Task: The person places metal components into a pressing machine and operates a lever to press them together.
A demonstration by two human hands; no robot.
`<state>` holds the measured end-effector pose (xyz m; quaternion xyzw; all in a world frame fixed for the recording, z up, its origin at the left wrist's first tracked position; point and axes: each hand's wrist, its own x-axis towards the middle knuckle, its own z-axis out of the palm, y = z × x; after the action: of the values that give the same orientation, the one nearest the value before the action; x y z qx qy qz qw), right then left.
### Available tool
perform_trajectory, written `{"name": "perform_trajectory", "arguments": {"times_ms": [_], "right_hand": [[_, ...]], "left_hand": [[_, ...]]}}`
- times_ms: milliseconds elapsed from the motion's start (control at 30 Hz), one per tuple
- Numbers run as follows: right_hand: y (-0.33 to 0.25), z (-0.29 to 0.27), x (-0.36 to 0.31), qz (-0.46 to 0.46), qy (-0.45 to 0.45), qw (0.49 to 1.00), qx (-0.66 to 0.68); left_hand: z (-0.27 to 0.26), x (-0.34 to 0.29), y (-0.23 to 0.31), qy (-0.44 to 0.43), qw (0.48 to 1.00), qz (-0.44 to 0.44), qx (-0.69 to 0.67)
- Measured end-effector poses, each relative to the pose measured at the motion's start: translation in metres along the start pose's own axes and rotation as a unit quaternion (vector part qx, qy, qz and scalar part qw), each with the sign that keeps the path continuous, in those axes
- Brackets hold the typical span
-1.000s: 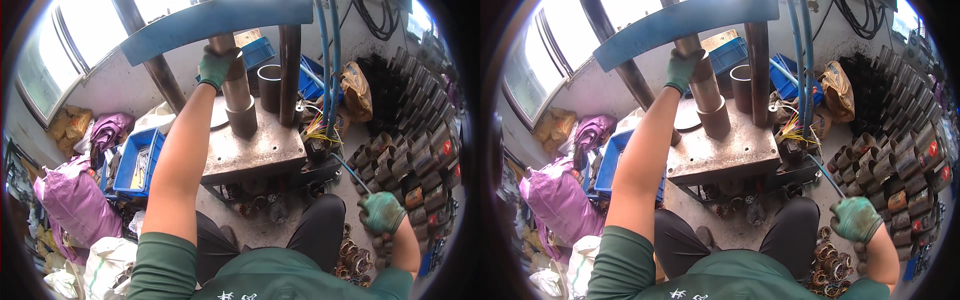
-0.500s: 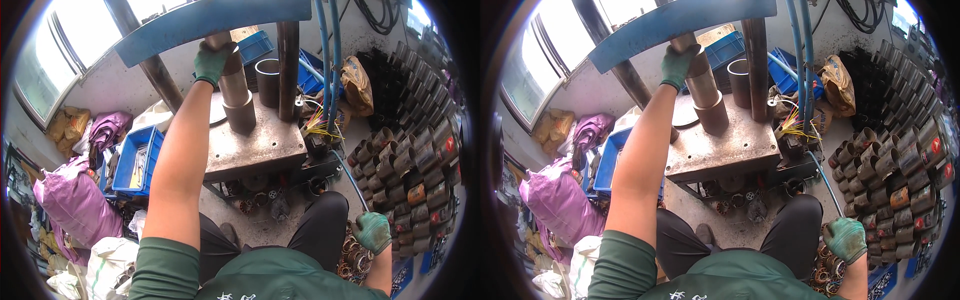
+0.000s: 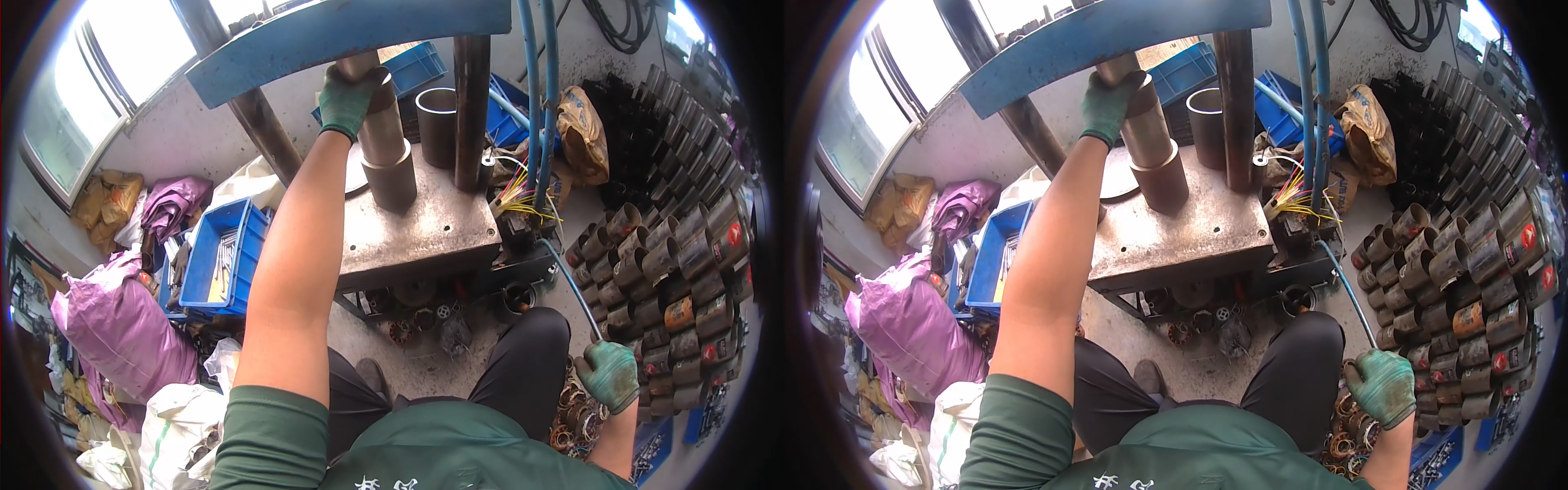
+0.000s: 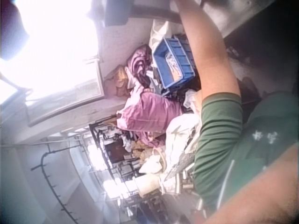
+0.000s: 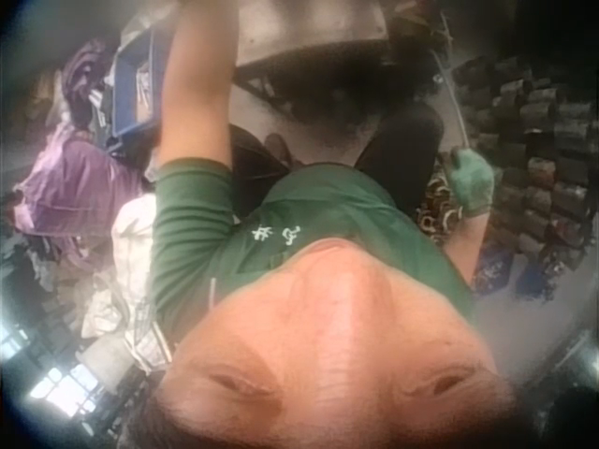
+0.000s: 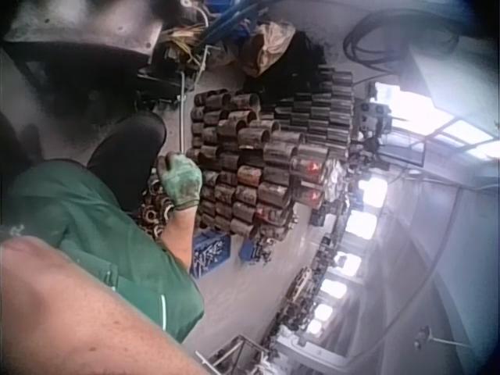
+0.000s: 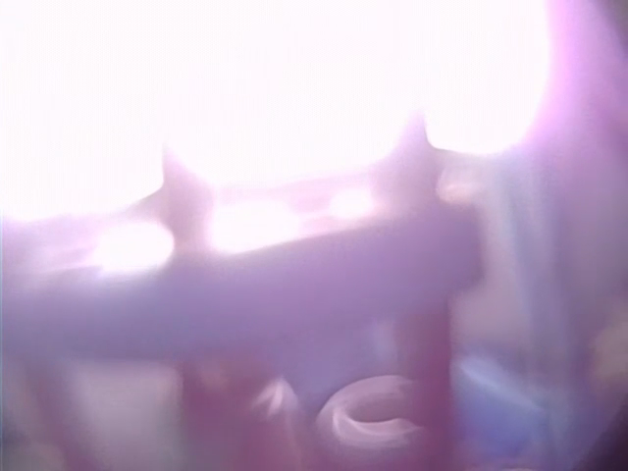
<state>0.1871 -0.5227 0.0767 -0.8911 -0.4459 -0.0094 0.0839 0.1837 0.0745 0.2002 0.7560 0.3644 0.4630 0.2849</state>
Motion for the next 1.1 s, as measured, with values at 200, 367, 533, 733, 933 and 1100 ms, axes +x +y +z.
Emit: {"name": "perform_trajectory", "arguments": {"times_ms": [200,367,533,733,933,1100], "right_hand": [[0.001,0.004,0.000,0.006,0.005,1.000,0.002],[0.001,0.003,-0.001,0.002,0.014,1.000,0.001],[0.001,0.001,0.000,-0.010,0.023,1.000,0.002],[0.002,0.003,-0.001,-0.008,0.021,1.000,0.006],[0.003,0.004,-0.003,-0.002,0.025,1.000,0.012],[0.001,0.001,-0.002,-0.006,0.038,0.999,0.020]], "left_hand": [[0.001,-0.001,-0.005,-0.018,1.000,-0.003,-0.003],[0.006,-0.004,-0.010,-0.008,1.000,0.007,-0.004],[0.009,-0.006,-0.018,-0.005,0.999,0.013,-0.029],[0.011,-0.007,-0.024,-0.006,0.999,0.025,-0.024],[0.008,-0.014,-0.021,-0.026,1.000,0.009,-0.003],[0.009,-0.020,-0.026,-0.029,1.000,-0.002,0.002]]}}
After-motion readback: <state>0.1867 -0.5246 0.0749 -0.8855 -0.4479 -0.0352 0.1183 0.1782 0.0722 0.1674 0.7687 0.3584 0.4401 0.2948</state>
